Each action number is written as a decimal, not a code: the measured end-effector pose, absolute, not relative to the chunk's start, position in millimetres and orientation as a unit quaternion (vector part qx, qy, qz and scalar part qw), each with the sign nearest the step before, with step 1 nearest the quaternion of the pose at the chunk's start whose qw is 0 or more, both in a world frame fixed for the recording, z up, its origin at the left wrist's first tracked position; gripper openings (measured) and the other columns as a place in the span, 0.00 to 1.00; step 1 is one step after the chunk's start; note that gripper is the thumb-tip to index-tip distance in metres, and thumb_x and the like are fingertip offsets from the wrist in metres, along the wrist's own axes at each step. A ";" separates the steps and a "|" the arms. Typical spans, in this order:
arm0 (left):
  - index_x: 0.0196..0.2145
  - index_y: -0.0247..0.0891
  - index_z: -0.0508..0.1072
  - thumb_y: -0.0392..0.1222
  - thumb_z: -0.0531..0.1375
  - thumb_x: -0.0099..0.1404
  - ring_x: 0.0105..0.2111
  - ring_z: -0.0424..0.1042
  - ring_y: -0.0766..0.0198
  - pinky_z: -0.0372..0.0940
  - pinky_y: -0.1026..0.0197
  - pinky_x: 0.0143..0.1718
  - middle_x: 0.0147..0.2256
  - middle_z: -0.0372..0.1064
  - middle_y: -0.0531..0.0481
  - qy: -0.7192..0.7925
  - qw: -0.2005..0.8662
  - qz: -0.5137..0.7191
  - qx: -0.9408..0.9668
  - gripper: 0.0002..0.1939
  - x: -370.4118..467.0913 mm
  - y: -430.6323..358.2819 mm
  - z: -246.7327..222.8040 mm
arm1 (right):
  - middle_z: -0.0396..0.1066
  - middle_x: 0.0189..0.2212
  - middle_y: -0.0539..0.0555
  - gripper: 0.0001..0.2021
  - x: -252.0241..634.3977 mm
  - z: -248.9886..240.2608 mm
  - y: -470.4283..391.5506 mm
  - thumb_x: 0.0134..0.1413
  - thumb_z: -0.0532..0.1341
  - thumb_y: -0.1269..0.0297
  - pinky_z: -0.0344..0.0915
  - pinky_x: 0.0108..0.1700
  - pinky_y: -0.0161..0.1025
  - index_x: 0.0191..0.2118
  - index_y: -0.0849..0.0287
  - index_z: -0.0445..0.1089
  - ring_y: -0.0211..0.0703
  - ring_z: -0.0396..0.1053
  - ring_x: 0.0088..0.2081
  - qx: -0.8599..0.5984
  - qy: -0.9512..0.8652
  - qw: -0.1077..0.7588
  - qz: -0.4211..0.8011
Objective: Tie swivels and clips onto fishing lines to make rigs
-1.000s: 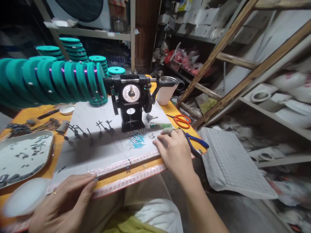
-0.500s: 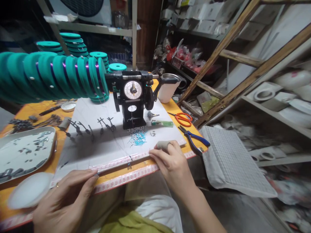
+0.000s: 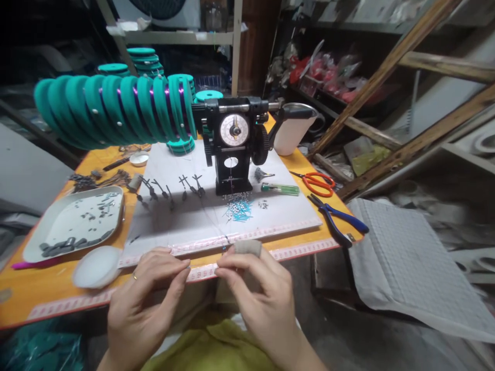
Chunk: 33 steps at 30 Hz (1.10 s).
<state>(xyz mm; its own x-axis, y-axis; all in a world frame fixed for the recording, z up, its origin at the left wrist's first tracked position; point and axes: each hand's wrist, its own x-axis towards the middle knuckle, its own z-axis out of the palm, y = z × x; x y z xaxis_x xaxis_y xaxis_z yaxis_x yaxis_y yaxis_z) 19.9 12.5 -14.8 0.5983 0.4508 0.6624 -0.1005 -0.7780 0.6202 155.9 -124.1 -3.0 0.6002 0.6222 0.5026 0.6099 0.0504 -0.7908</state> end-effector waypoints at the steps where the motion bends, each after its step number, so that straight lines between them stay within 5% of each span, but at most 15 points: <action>1: 0.39 0.34 0.74 0.20 0.62 0.60 0.35 0.70 0.64 0.66 0.55 0.43 0.32 0.72 0.49 0.103 0.316 0.435 0.837 0.13 18.7 11.2 -15.1 | 0.77 0.33 0.46 0.08 151.3 -1.8 -120.8 0.57 0.66 0.74 0.71 0.42 0.29 0.38 0.51 0.76 0.36 0.75 0.37 -0.687 -0.441 0.577 0.018; 20: 0.40 0.34 0.73 0.19 0.62 0.59 0.36 0.70 0.63 0.66 0.52 0.44 0.32 0.73 0.49 0.112 0.309 0.437 0.837 0.15 10.2 2.4 -15.5 | 0.77 0.29 0.46 0.07 139.0 3.3 -108.7 0.54 0.68 0.74 0.72 0.37 0.30 0.34 0.53 0.77 0.36 0.75 0.33 -0.688 -0.420 0.588 0.067; 28: 0.40 0.37 0.75 0.21 0.62 0.60 0.32 0.73 0.63 0.65 0.51 0.45 0.31 0.74 0.51 0.110 0.330 0.417 0.839 0.15 10.2 5.4 -11.1 | 0.78 0.30 0.50 0.03 141.9 -1.3 -103.5 0.51 0.71 0.70 0.74 0.33 0.33 0.32 0.54 0.78 0.40 0.77 0.32 -0.636 -0.384 0.618 0.257; 33: 0.40 0.38 0.76 0.22 0.62 0.61 0.30 0.73 0.64 0.66 0.52 0.42 0.30 0.75 0.52 0.109 0.369 0.415 0.824 0.14 8.6 7.0 -9.5 | 0.77 0.31 0.51 0.05 142.3 -1.3 -104.6 0.52 0.71 0.68 0.74 0.32 0.32 0.35 0.54 0.78 0.39 0.76 0.31 -0.633 -0.408 0.610 0.245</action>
<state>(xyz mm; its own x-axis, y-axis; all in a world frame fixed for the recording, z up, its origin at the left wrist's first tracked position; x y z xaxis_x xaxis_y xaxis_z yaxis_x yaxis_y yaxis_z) 8.6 7.0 -9.5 0.6312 0.4854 0.6050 -0.1276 -0.7043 0.6983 142.3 -104.6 -1.3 0.5466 0.8160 0.1881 0.2185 0.0778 -0.9727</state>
